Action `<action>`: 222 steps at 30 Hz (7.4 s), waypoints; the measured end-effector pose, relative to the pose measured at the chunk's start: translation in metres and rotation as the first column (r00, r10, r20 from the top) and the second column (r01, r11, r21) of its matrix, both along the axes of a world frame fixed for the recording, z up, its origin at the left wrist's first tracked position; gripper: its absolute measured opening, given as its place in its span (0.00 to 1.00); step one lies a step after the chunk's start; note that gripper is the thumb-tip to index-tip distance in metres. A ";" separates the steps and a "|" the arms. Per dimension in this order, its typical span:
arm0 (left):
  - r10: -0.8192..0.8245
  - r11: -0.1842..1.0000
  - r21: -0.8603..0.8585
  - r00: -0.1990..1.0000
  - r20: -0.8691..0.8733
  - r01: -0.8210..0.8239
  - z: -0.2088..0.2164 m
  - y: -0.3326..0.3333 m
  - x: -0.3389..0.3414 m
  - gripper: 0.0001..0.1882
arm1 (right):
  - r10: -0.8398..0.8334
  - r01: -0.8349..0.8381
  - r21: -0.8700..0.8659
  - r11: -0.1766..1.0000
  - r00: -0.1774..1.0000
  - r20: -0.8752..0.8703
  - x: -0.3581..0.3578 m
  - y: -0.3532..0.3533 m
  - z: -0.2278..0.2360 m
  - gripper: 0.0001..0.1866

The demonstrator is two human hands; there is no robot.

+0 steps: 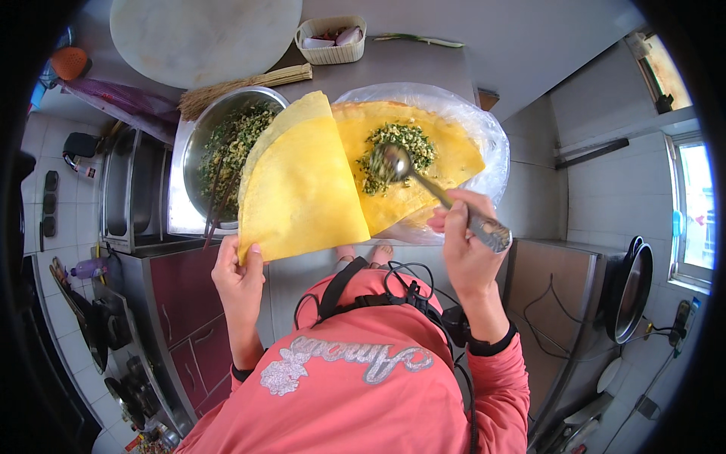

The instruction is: The person opens a plastic bag containing yellow sheets and places them on the counter. They then use a ladle to scoop a green vegetable mixture from a bowl and spread it onto the sheets.

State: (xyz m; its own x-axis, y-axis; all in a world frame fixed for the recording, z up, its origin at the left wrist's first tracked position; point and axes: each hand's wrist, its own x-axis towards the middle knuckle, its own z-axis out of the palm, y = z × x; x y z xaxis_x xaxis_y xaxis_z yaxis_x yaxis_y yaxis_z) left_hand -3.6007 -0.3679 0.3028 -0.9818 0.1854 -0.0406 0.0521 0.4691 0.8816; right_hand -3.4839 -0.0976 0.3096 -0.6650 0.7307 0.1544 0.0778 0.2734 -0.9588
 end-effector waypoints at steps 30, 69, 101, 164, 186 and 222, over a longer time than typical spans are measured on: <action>0.012 0.995 0.097 0.998 -0.067 -0.006 0.008 -0.002 0.001 0.06 | 0.361 -0.382 0.499 0.778 0.922 0.143 0.014 -0.009 0.003 0.14; -0.110 0.955 0.281 0.993 0.030 0.098 0.028 0.034 -0.013 0.05 | -0.398 0.075 0.556 0.828 0.776 0.489 -0.053 0.124 -0.105 0.13; 0.015 0.958 0.282 0.987 0.160 -0.060 0.006 0.026 -0.008 0.06 | 0.381 -0.408 0.000 0.913 0.852 0.360 0.016 0.027 -0.080 0.26; -0.307 0.942 0.213 0.924 0.228 0.260 -0.020 -0.001 -0.017 0.11 | 0.511 -0.451 -0.284 0.846 0.838 0.193 -0.225 -0.069 0.036 0.12; -0.267 0.881 0.474 0.814 0.516 -0.012 -0.012 -0.002 -0.015 0.27 | 0.440 -0.412 -0.440 0.798 0.897 -0.043 -0.196 -0.045 0.064 0.13; -0.315 0.852 0.516 0.877 0.363 0.093 0.024 -0.008 -0.005 0.25 | 0.376 -0.446 0.352 0.823 0.892 0.250 -0.046 0.005 0.015 0.08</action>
State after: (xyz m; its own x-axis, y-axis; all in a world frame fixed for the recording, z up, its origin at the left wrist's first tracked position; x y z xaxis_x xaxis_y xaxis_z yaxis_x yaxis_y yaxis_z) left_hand -3.6057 -0.3764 0.3267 -0.8245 0.4846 -0.2922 -0.3265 0.0143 0.9451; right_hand -3.5296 -0.0930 0.3251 -0.9303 0.2859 0.2298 0.0184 0.6620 -0.7493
